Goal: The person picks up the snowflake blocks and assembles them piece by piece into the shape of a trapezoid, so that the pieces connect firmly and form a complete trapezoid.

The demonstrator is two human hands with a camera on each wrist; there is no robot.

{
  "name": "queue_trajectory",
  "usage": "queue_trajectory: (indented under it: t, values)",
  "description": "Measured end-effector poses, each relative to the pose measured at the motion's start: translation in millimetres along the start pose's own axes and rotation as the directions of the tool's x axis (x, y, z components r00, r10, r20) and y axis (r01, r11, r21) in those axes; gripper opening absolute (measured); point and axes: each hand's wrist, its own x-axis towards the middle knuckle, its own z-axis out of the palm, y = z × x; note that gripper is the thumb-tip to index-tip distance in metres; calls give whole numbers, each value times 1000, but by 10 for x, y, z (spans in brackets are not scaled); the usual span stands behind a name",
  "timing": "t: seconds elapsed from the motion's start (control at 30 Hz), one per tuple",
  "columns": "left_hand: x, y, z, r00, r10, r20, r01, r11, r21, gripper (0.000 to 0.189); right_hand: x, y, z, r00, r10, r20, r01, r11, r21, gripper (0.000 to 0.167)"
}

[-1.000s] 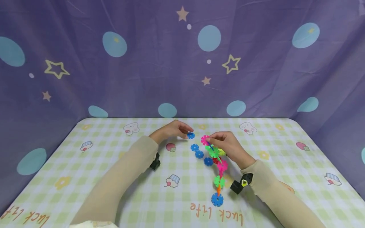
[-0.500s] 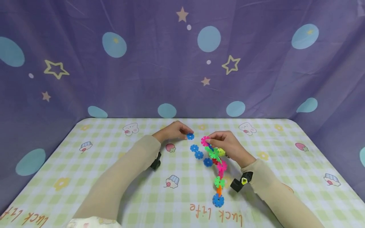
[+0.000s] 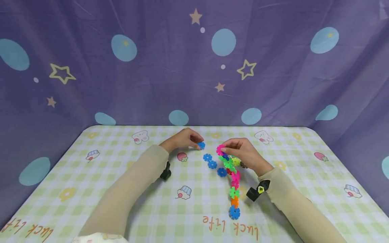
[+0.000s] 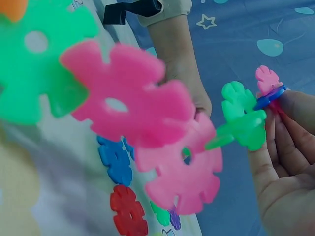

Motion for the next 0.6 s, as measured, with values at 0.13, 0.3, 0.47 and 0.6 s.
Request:
queue_trajectory:
  t: [0.13,0.3,0.47,0.6]
  values:
    - [-47,73,-34,999,-12,-39,10,999,-52,32,2,-6,-22,1000,13,-4,-14,999,-38,25]
    - [-77,141,-52,997,-28,-74,19,993,-115,31,7,-13,-24,1000,21,5,-21,999,-44,29]
    - [-141,228,-44,995,-28,-96,12,986,-167,30,-3,0,-29,1000,27,2,-27,998,-62,32]
    - [-221,312,-26,992,-43,-121,17,977,-213,30,-24,9,-41,1000,16,-11,-16,998,-58,32]
